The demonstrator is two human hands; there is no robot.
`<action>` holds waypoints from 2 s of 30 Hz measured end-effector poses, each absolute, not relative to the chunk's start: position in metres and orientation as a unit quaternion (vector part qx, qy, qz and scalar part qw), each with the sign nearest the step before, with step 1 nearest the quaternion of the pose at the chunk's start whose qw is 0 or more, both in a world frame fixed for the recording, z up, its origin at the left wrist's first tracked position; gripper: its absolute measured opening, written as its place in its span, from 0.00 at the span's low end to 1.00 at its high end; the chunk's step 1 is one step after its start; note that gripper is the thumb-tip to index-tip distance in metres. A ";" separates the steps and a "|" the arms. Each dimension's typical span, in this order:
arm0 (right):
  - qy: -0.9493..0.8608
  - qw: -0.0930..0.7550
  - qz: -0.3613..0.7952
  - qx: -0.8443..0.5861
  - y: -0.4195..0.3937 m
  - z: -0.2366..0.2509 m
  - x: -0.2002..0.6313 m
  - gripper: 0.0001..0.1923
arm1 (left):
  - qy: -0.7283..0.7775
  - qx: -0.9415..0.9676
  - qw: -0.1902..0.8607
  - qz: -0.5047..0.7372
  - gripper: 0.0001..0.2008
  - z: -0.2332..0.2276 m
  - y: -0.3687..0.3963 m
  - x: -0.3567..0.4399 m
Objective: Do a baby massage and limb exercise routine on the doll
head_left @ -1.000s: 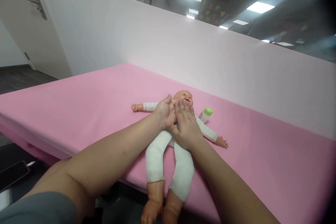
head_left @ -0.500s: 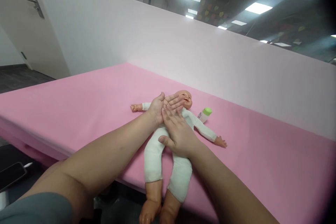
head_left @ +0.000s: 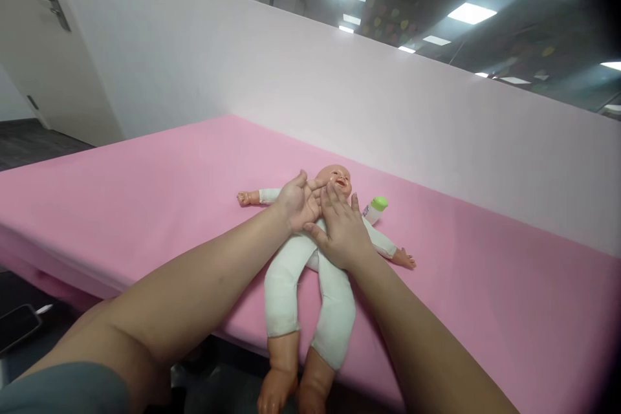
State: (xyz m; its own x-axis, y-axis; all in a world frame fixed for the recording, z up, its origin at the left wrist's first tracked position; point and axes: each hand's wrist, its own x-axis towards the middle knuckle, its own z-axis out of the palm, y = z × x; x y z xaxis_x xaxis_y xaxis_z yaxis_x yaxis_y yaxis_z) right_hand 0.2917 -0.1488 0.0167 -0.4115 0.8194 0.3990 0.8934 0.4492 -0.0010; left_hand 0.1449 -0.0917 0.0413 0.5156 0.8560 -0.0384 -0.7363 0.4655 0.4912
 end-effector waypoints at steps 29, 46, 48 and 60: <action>-0.833 0.215 -0.058 -0.506 -0.155 0.019 0.288 0.45 | 0.135 0.241 0.863 0.422 0.36 0.046 -0.094 0.144; -0.903 0.194 0.001 -0.383 -0.172 0.019 0.269 0.54 | 0.186 0.249 0.832 0.459 0.40 0.044 -0.086 0.140; -0.897 0.199 -0.009 -0.394 -0.166 0.021 0.275 0.53 | 0.186 0.241 0.846 0.438 0.40 0.048 -0.093 0.147; -0.874 0.195 0.022 -0.444 -0.154 0.037 0.340 0.40 | 0.342 0.637 0.454 0.520 0.20 0.034 -0.090 0.132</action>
State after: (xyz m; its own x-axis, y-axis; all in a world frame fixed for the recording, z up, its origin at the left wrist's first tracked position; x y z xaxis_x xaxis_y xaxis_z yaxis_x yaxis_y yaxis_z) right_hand 0.3396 -0.1540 0.0367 -0.5299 0.7847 0.3216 0.7675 0.6050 -0.2117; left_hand 0.1320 -0.0904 0.0342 0.2244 0.9086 0.3523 -0.0359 -0.3536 0.9347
